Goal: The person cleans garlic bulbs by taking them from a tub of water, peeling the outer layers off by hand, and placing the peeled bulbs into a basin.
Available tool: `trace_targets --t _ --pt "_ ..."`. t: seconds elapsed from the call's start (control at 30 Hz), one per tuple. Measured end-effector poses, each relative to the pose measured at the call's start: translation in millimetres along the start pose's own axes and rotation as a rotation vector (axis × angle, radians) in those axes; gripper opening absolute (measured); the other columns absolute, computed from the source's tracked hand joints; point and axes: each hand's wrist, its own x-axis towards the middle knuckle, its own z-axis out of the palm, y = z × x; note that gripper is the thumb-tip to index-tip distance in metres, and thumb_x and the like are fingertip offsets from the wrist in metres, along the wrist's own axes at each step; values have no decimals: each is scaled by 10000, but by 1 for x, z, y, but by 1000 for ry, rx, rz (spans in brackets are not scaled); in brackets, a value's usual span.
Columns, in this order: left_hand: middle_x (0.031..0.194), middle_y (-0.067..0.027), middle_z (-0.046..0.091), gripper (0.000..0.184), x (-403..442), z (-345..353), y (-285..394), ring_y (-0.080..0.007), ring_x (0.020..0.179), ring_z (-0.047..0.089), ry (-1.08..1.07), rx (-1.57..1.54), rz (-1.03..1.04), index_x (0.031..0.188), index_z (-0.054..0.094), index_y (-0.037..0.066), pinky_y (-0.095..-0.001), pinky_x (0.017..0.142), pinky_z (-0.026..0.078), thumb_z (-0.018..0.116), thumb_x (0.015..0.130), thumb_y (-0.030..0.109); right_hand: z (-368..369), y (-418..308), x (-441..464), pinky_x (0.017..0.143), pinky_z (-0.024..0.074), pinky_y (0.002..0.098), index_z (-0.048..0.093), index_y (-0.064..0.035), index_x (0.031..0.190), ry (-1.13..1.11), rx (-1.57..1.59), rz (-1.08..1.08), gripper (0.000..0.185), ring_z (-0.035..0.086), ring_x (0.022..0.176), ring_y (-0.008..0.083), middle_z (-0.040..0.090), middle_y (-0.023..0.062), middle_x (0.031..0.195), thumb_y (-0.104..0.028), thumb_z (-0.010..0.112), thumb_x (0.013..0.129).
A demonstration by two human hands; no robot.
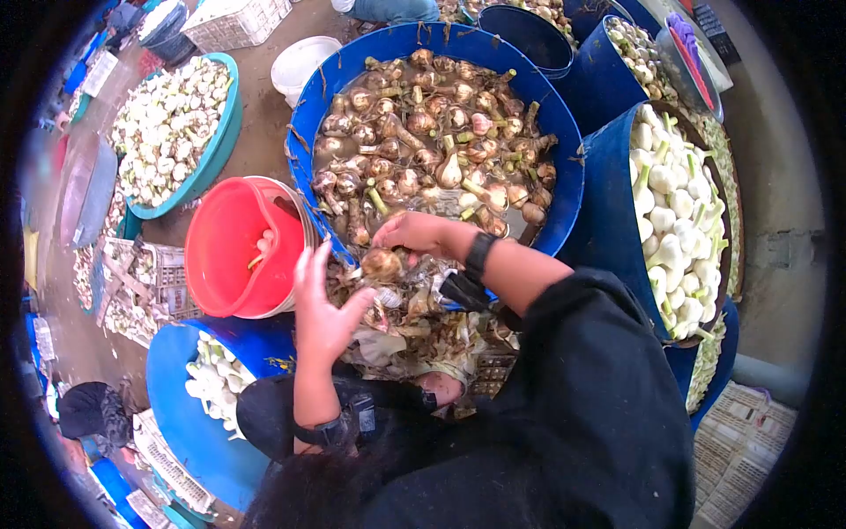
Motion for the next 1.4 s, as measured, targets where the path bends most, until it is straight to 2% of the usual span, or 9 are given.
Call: trace_targets --t 0.23,0.33,0.37,0.43,0.63,0.87,1.1,1.2,1.4 --pt "1182 -168 450 778 -4 25 15 -307 1077 477 -32 -423 110 1252 399 36 -362 908 400 779 576 104 50 -39 -85 469 524 258 532 -65 1128 12 1023 -186 269 609 665 140 613 73 936 -180 425 910" --pt "1075 -131 486 646 -11 31 7 -260 975 524 80 -539 3 1167 460 28 -340 836 440 748 589 36 68 -35 -92 394 455 242 586 -31 1092 477 146 -422 283 580 590 81 624 38 723 -197 526 871" --pt "1061 -125 490 614 -11 30 6 -251 958 529 159 -507 27 1148 471 27 -338 826 443 738 595 25 74 -56 -113 440 455 281 619 -8 1018 531 220 -289 246 595 582 117 636 75 696 -177 543 855" --pt "1024 -125 496 570 -11 26 9 -261 926 534 200 -440 28 1115 495 38 -345 800 447 736 598 43 82 -52 -117 524 476 339 642 -2 931 768 -87 -644 199 610 568 225 636 150 729 -146 554 825" --pt "984 -125 492 505 -18 14 25 -314 861 544 311 83 265 1062 540 65 -377 711 467 736 597 89 90 -74 -140 599 472 394 660 -39 770 740 -298 -400 167 578 642 353 593 188 700 -173 561 754" --pt "998 -120 494 506 -20 22 17 -275 857 559 296 45 218 1064 538 48 -358 718 474 740 601 85 86 -69 -126 572 478 365 664 -54 729 752 -112 -271 167 597 576 284 595 165 630 -192 575 697" --pt "1114 -138 496 610 -13 -3 2 -169 810 556 142 -1149 -118 1206 370 25 -299 612 513 643 662 58 16 25 -95 611 482 294 640 -25 800 1035 11 -64 155 593 627 145 633 82 696 -91 540 702" --pt "1162 -164 485 621 -13 -8 3 -191 840 565 -194 -1358 -168 1204 378 20 -297 651 500 617 648 163 41 -6 -112 706 469 278 620 -17 929 610 216 -543 190 588 745 144 649 84 819 -100 492 817" --pt "1088 -127 526 632 -15 -4 1 -203 937 557 -272 -1311 -193 1188 418 4 -305 819 438 690 676 257 77 -67 -133 623 447 374 615 -30 908 328 -449 -503 290 606 663 216 617 158 733 -307 582 829"
